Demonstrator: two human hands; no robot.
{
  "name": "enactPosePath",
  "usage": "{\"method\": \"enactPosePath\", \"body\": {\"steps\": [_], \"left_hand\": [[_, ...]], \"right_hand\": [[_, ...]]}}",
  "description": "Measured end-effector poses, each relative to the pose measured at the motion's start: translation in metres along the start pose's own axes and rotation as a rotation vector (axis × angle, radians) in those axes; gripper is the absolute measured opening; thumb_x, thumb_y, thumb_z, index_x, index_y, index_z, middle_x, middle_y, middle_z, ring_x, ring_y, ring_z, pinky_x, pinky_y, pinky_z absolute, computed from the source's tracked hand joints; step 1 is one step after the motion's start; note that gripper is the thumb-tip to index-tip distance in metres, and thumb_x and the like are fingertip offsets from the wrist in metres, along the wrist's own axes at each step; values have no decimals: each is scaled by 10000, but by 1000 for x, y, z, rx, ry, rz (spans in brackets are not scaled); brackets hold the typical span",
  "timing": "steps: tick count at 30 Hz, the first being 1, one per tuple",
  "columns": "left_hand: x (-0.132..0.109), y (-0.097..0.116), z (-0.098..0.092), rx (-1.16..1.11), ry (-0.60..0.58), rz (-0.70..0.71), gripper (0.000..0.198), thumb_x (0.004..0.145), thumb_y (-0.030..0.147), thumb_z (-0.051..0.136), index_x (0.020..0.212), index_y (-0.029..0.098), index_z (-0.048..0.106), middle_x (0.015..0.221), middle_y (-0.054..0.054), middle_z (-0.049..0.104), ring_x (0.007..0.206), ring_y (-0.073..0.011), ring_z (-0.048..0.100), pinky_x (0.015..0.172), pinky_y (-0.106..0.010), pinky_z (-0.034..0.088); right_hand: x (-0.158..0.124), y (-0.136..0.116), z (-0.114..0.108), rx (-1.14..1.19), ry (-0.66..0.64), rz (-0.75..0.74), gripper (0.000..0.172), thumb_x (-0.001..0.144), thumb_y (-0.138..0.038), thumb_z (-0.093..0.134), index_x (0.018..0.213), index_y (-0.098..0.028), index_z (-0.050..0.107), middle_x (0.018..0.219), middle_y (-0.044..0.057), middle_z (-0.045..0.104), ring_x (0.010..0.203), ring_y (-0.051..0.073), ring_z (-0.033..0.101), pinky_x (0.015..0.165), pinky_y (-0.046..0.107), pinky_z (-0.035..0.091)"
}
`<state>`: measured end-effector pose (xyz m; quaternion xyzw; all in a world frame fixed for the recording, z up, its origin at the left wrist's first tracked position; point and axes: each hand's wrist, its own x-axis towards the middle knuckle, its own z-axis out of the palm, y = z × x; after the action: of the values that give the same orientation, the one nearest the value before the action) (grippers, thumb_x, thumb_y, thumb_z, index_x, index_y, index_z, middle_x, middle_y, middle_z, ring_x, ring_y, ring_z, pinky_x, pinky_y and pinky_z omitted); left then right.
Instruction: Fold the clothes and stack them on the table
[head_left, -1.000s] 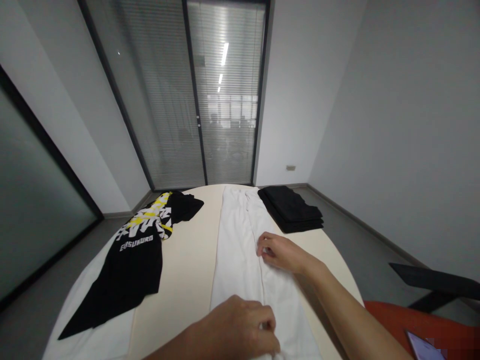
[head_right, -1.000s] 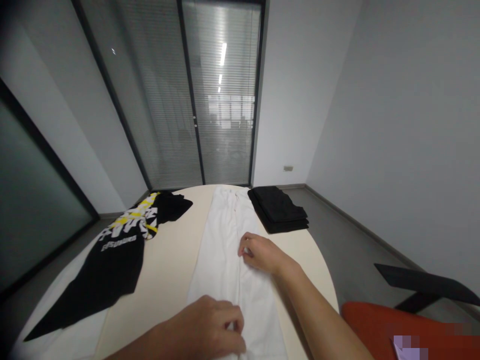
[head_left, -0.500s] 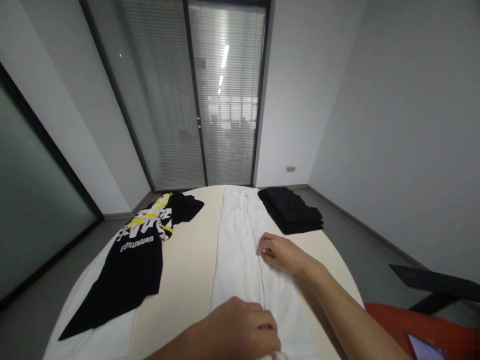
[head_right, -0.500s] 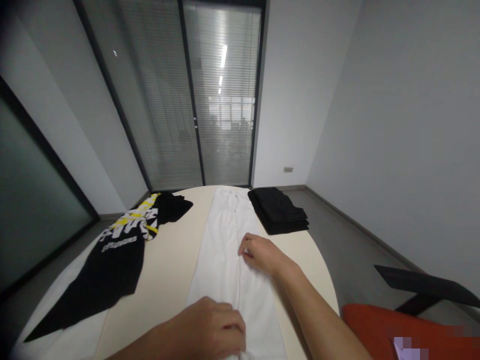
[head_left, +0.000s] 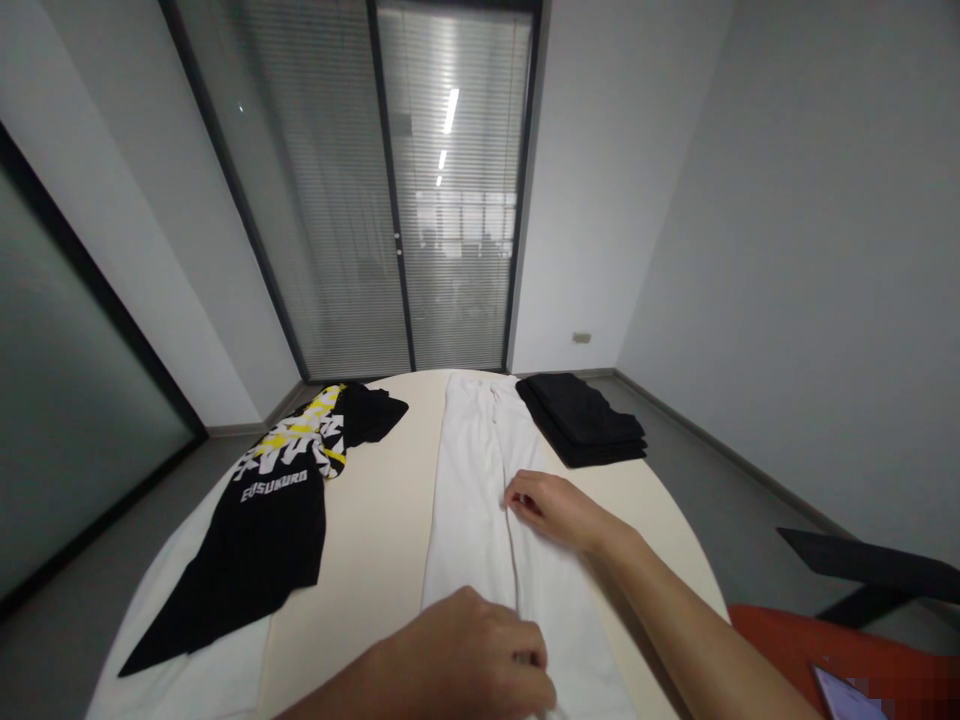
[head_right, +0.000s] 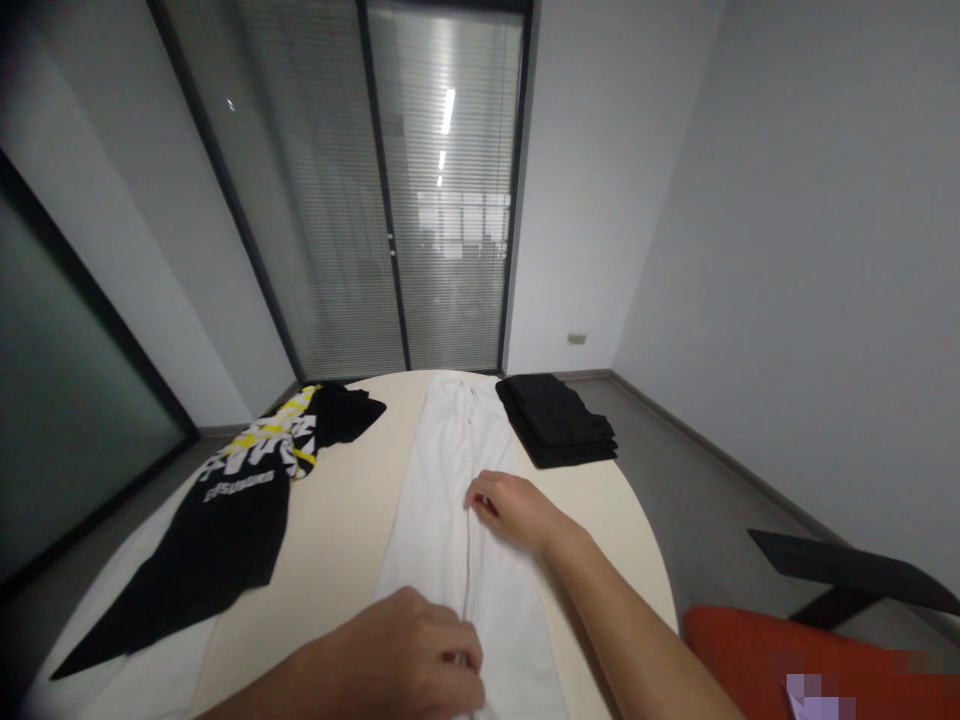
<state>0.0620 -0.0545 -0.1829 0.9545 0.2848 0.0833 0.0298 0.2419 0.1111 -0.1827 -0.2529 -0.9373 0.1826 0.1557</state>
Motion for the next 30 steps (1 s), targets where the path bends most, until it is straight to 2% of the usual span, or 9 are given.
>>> {"method": "enactPosePath", "body": {"steps": [4, 8, 12, 17, 20, 23, 26, 30], "left_hand": [[2, -1, 1, -32, -10, 19, 63, 919, 326, 643, 946, 277, 614, 993, 77, 693, 841, -125, 643, 524, -273, 353], [2, -1, 1, -29, 16, 35, 75, 939, 314, 615, 910, 249, 591, 970, 72, 693, 799, -115, 631, 538, -258, 361], [1, -2, 1, -51, 21, 41, 125, 963, 350, 583, 912, 237, 590, 960, 57, 693, 786, -108, 635, 570, -251, 381], [1, -6, 8, -95, 28, 69, 133, 950, 397, 615, 944, 265, 629, 916, 76, 699, 790, -113, 623, 574, -280, 374], [3, -8, 12, -135, 90, 61, 191, 978, 415, 568, 916, 252, 646, 940, 52, 705, 863, -133, 603, 717, -284, 420], [4, -9, 14, -135, 118, -6, 214, 922, 446, 644, 985, 242, 648, 1060, 12, 680, 939, -161, 589, 827, -301, 435], [5, -9, 13, -164, 73, -14, 261, 902, 447, 674, 1059, 242, 637, 1059, 1, 661, 909, -153, 599, 803, -276, 452], [6, -4, 8, -231, 0, 131, 115, 950, 316, 629, 1010, 218, 643, 987, 1, 675, 883, -137, 620, 776, -237, 467]], "right_hand": [[0, 3, 5, -30, -30, -17, 306, 876, -99, 511, 1075, -222, 708, 1032, 49, 682, 924, 168, 642, 829, 260, 460], [1, 4, 3, -41, -14, 13, 243, 872, -114, 524, 981, -214, 717, 979, 42, 680, 879, 161, 639, 792, 250, 463], [2, 0, 1, -10, 53, 2, 237, 917, -149, 497, 1014, -219, 702, 968, 41, 674, 853, 154, 624, 774, 246, 458], [1, -1, 5, 27, 7, -19, 254, 923, -184, 519, 1098, -232, 697, 1009, 44, 678, 866, 157, 625, 791, 252, 462], [1, 2, 8, 38, 11, 8, 259, 904, -193, 544, 1108, -234, 699, 1003, 45, 677, 869, 162, 619, 798, 255, 460], [1, 3, 7, 55, 7, 51, 252, 869, -208, 589, 1091, -228, 707, 969, 42, 678, 836, 162, 611, 774, 254, 454], [0, 1, 3, 77, -18, 99, 275, 822, -219, 639, 1086, -227, 714, 929, 33, 691, 802, 160, 610, 732, 246, 445], [-3, -3, -4, 159, -114, 112, 290, 783, -238, 675, 1068, -226, 729, 900, 20, 722, 713, 137, 614, 662, 229, 430]]}}
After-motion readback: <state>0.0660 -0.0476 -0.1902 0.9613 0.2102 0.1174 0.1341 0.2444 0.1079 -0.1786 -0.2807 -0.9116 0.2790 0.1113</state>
